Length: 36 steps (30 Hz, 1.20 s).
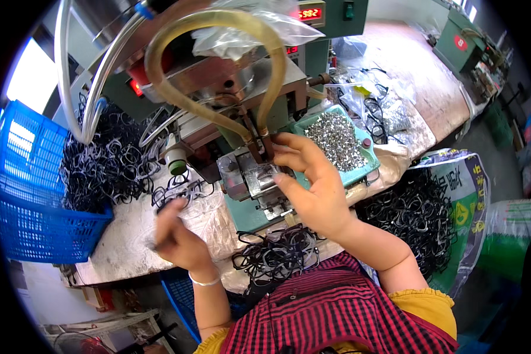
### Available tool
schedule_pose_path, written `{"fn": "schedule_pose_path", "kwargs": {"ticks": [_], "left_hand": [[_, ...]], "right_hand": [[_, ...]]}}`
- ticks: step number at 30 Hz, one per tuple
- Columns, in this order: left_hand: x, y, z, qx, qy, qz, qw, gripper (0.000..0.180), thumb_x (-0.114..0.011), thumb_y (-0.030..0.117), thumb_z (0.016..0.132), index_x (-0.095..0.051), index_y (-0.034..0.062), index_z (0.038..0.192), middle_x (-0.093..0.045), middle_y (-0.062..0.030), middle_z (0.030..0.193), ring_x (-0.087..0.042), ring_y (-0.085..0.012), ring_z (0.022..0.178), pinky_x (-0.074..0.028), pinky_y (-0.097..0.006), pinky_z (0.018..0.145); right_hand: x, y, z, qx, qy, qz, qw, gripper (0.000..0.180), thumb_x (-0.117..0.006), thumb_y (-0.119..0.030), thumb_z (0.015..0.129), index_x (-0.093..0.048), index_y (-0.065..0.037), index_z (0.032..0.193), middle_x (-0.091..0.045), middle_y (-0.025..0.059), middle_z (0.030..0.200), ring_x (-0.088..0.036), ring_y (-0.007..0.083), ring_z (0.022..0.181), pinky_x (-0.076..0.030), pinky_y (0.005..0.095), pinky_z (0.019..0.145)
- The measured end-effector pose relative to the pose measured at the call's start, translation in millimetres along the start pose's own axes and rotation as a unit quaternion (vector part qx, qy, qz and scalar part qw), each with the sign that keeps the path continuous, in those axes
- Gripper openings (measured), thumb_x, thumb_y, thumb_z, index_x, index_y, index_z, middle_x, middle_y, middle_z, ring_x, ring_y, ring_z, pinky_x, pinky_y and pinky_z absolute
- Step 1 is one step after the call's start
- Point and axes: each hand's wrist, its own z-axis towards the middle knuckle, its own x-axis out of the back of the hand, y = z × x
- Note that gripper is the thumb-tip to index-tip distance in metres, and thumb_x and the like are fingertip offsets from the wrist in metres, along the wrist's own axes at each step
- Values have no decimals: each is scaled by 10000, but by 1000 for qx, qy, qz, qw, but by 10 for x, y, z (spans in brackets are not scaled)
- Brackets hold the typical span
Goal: The person assembles eyeglasses by inserting small metal screws into the hinge area of black frames using a green pneumatic screwdriver. They pick frames from a pile on the table, operate the tool, and place the finished frames into a blue basket.
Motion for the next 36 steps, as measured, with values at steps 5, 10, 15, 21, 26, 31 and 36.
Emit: {"fn": "schedule_pose_path", "kwargs": {"ticks": [5, 10, 15, 21, 26, 31, 36], "left_hand": [[-560, 568, 169, -153, -378, 69, 911, 106, -732, 65, 801, -742, 102, 899, -738, -84, 1014, -678, -258, 856, -530, -510, 928], [-643, 513, 180, -166, -389, 58, 904, 204, -764, 108, 737, -754, 99, 941, -739, -58, 1018, -668, -272, 834, -530, -495, 894], [-583, 518, 284, -160, -403, 55, 899, 250, -740, 115, 719, -762, 94, 967, -733, -71, 1055, -658, -283, 868, -527, -477, 875], [-500, 546, -35, -115, -360, 66, 924, 355, -743, 29, 783, -693, 108, 1125, -696, -88, 1205, -668, -271, 1087, -455, -495, 1070], [26, 321, -463, 42, -76, 264, 961, 325, -745, 56, 815, -669, 32, 1130, -684, -131, 1171, -667, -305, 1044, -442, -437, 1013], [418, -415, -207, 141, -109, 382, 907, 342, -740, 104, 831, -643, 56, 1156, -609, -141, 1272, -517, -341, 1246, -324, -456, 1063], [302, -900, -165, 134, -169, 393, 894, 364, -715, 62, 757, -658, 98, 1116, -570, -145, 1339, -470, -364, 1298, -311, -481, 1069]], "right_hand": [[541, 442, 320, 146, 12, -407, 902, 253, -683, -126, 838, -694, -37, 1075, -643, 216, 1223, -563, 366, 1231, -428, 454, 1067], [1207, 1053, 181, 70, 99, -559, 820, 231, -791, -196, 750, -751, -131, 968, -607, 231, 1278, -467, 402, 1333, -402, 471, 1091], [1163, 1140, 230, 98, 122, -525, 837, 103, -766, -131, 735, -758, -94, 830, -671, 174, 1189, -561, 351, 1239, -445, 434, 1042], [1169, 1088, 269, 149, 151, -484, 849, 127, -722, -95, 795, -726, -13, 892, -694, 190, 1121, -617, 357, 1142, -460, 430, 1013], [1261, 986, -55, 4, 287, -102, 953, 128, -610, -79, 988, -688, 3, 1047, -687, 39, 1000, -626, 98, 898, -500, 250, 837], [1357, 1306, 2, -12, 335, 32, 942, 168, -657, -55, 944, -690, 14, 1094, -692, 48, 1017, -626, 113, 891, -491, 237, 849], [944, 1294, 440, 6, 250, 37, 968, 180, -633, -31, 946, -695, 13, 1110, -703, 46, 1026, -634, 107, 934, -484, 235, 883]]}}
